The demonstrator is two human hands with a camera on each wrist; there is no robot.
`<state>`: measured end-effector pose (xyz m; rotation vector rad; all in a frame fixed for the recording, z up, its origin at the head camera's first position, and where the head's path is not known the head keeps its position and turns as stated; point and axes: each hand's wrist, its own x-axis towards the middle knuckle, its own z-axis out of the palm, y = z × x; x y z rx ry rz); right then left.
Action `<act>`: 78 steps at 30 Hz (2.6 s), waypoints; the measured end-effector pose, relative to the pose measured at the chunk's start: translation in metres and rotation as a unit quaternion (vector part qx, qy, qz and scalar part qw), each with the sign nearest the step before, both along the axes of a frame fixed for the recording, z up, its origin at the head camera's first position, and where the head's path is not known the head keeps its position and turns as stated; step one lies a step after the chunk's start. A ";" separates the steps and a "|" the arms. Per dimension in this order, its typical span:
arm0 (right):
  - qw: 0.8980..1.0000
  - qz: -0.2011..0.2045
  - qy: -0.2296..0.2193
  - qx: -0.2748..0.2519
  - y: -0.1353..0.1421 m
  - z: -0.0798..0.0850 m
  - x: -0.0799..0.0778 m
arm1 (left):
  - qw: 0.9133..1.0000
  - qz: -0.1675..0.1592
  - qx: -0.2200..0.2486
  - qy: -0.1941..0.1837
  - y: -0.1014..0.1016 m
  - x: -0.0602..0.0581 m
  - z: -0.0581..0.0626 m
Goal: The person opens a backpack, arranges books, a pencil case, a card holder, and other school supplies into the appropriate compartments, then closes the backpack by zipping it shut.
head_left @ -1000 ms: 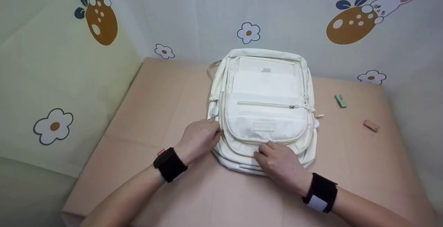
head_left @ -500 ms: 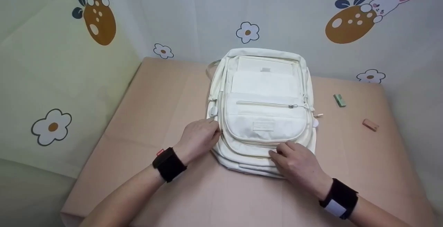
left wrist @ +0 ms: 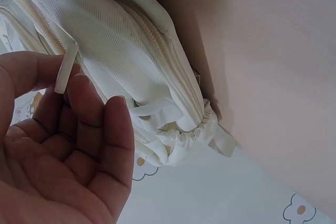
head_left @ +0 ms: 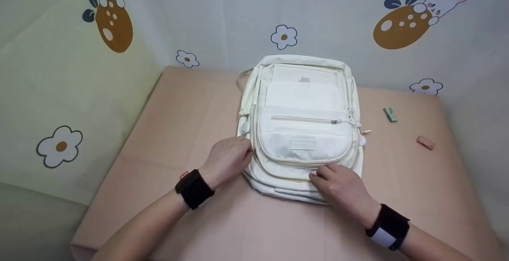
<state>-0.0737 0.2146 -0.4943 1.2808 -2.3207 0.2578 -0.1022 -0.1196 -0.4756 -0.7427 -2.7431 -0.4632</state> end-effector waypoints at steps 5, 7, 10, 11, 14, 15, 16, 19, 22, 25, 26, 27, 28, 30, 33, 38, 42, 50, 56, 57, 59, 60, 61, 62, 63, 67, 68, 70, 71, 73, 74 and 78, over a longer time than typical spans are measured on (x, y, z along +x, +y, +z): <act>1.000 -0.002 0.013 -0.024 -0.002 -0.001 0.000 | 1.000 0.001 -0.003 -0.004 0.001 -0.002 0.000; 0.999 -0.010 0.023 -0.019 -0.003 -0.001 -0.001 | 1.000 0.000 -0.003 -0.005 0.001 -0.002 0.000; 0.999 -0.021 0.038 -0.001 -0.005 -0.002 -0.002 | 1.000 -0.004 0.000 -0.001 0.002 -0.002 0.000; 0.999 -0.022 0.042 0.004 -0.006 -0.002 -0.003 | 1.000 -0.005 0.001 0.001 0.002 -0.002 0.000; 0.998 -0.026 0.045 0.025 -0.008 -0.003 -0.006 | 1.000 -0.006 0.003 0.006 0.003 -0.001 0.000; 0.998 -0.026 0.043 0.032 -0.008 -0.003 -0.006 | 1.000 -0.006 0.003 0.006 0.003 -0.001 -0.001; 0.998 -0.028 0.042 0.040 -0.008 -0.004 -0.007 | 1.000 -0.007 0.004 0.005 0.003 0.000 -0.001; 0.997 -0.034 0.036 0.059 -0.009 -0.005 -0.008 | 1.000 -0.011 0.004 0.001 0.004 0.004 -0.001; 0.996 -0.039 0.038 0.065 -0.009 -0.006 -0.008 | 1.000 -0.013 0.004 0.005 0.006 0.008 -0.003; 0.996 -0.037 0.042 0.064 -0.009 -0.007 -0.007 | 1.000 -0.015 0.001 0.009 0.009 0.013 -0.005; 0.996 -0.036 0.042 0.063 -0.010 -0.007 -0.007 | 1.000 -0.016 -0.002 0.008 0.010 0.015 -0.006; 0.997 -0.035 0.042 0.063 -0.010 -0.006 -0.007 | 1.000 -0.020 -0.005 0.004 0.011 0.017 -0.007; 0.997 -0.033 0.041 0.062 -0.010 -0.006 -0.006 | 1.000 -0.024 -0.009 0.001 0.013 0.020 -0.008; 0.997 -0.030 0.039 0.056 -0.010 -0.006 -0.006 | 0.999 -0.029 -0.016 -0.007 0.015 0.024 -0.009; 0.998 -0.024 0.039 0.045 -0.010 -0.005 -0.005 | 0.999 -0.029 -0.020 -0.011 0.017 0.028 -0.010; 0.999 -0.007 0.030 0.020 -0.004 -0.004 -0.002 | 1.000 -0.024 -0.014 -0.015 0.017 0.029 -0.012; 1.000 -0.005 0.026 0.001 0.009 -0.002 0.000 | 0.999 -0.024 -0.012 -0.019 0.015 0.029 -0.012; 0.999 -0.025 0.037 0.001 0.039 0.002 0.000 | 0.999 -0.032 0.007 -0.014 0.011 0.030 -0.013; 0.998 -0.041 0.037 0.026 0.050 0.000 -0.006 | 0.999 -0.032 0.017 -0.029 0.010 0.029 -0.013; 0.998 -0.045 0.033 0.036 0.051 0.000 -0.007 | 0.999 -0.032 0.017 -0.030 0.010 0.029 -0.013; 0.997 -0.048 0.028 0.048 0.052 -0.002 -0.010 | 0.999 -0.032 0.014 -0.031 0.010 0.029 -0.013; 0.997 -0.047 0.027 0.050 0.052 -0.003 -0.012 | 0.999 -0.031 0.013 -0.033 0.010 0.028 -0.012; 0.997 -0.046 0.025 0.052 0.052 -0.004 -0.013 | 0.999 -0.030 0.012 -0.035 0.011 0.028 -0.012; 0.998 -0.042 0.025 0.050 0.052 -0.005 -0.014 | 0.999 -0.029 0.011 -0.036 0.011 0.028 -0.012; 0.998 -0.037 0.027 0.045 0.052 -0.005 -0.015 | 0.999 -0.028 0.009 -0.037 0.012 0.028 -0.011; 0.999 -0.021 0.015 0.040 0.054 -0.004 -0.017 | 0.999 -0.028 0.002 -0.036 0.014 0.028 -0.010; 0.999 -0.018 0.007 0.041 0.055 -0.004 -0.017 | 0.999 -0.029 0.000 -0.034 0.015 0.028 -0.010; 0.999 -0.012 -0.009 0.043 0.055 -0.003 -0.017 | 0.999 -0.032 -0.003 -0.029 0.015 0.027 -0.009; 0.999 -0.008 -0.015 0.042 0.056 -0.002 -0.018 | 0.999 -0.033 -0.004 -0.027 0.015 0.027 -0.009; 0.999 -0.001 -0.029 0.036 0.055 -0.001 -0.019 | 0.999 -0.035 -0.004 -0.023 0.014 0.025 -0.008; 0.999 0.001 -0.035 0.032 0.054 0.000 -0.020 | 0.999 -0.035 -0.004 -0.020 0.014 0.025 -0.007; 0.999 -0.001 -0.029 0.029 0.050 0.002 -0.023 | 0.999 -0.035 0.000 -0.010 0.012 0.023 -0.006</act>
